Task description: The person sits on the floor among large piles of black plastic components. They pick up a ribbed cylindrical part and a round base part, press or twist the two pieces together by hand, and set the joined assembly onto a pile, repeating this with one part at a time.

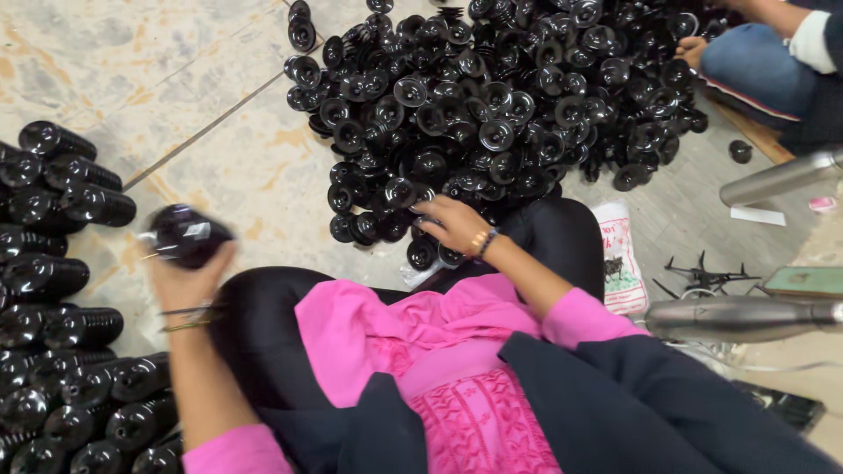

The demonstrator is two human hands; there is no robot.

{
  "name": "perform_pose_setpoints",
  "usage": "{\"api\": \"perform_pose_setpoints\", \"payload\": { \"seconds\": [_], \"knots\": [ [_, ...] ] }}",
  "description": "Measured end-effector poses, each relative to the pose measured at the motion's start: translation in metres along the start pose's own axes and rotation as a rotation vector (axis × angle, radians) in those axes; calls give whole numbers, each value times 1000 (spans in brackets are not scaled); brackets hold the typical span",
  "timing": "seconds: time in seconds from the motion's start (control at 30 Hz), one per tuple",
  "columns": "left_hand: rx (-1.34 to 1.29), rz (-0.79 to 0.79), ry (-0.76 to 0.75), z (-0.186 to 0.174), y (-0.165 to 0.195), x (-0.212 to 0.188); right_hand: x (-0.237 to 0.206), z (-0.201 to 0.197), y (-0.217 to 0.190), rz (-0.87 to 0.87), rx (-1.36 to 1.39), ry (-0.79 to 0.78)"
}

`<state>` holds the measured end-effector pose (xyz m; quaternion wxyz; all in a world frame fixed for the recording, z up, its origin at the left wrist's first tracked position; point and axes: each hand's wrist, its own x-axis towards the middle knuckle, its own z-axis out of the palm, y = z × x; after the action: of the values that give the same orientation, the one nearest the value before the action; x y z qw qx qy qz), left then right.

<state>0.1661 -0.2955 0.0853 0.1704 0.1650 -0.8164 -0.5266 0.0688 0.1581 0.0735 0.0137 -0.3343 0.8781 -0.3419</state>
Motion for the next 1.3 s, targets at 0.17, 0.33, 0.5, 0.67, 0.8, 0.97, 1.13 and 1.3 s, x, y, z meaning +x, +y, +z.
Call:
{"api": "perform_pose_setpoints", "payload": {
  "seconds": [0.17,0.33,0.5,0.67,0.8,0.97,1.13,1.3],
  "knots": [
    [30,176,323,-31,-112,38,-48,12,7,224,-225,-238],
    [287,71,454,1,-168,34,-34,13,6,230,-194,-165],
    [95,-66,557,6,-170,25,55,25,23,132,-266,-39],
    [198,-60,406,6,-183,-10,162,52,35,158,-205,139],
    [190,-462,170,-17,-177,-74,236,68,49,17,-421,73],
    [355,-295,300,-36,-94,-120,246,76,71,239,-608,-85],
    [469,-461,26,61,-5,-67,182,43,86,-23,-332,154],
    [673,-437,-561,243,17,-5,66,-25,75,-78,-61,402]
  ]
}}
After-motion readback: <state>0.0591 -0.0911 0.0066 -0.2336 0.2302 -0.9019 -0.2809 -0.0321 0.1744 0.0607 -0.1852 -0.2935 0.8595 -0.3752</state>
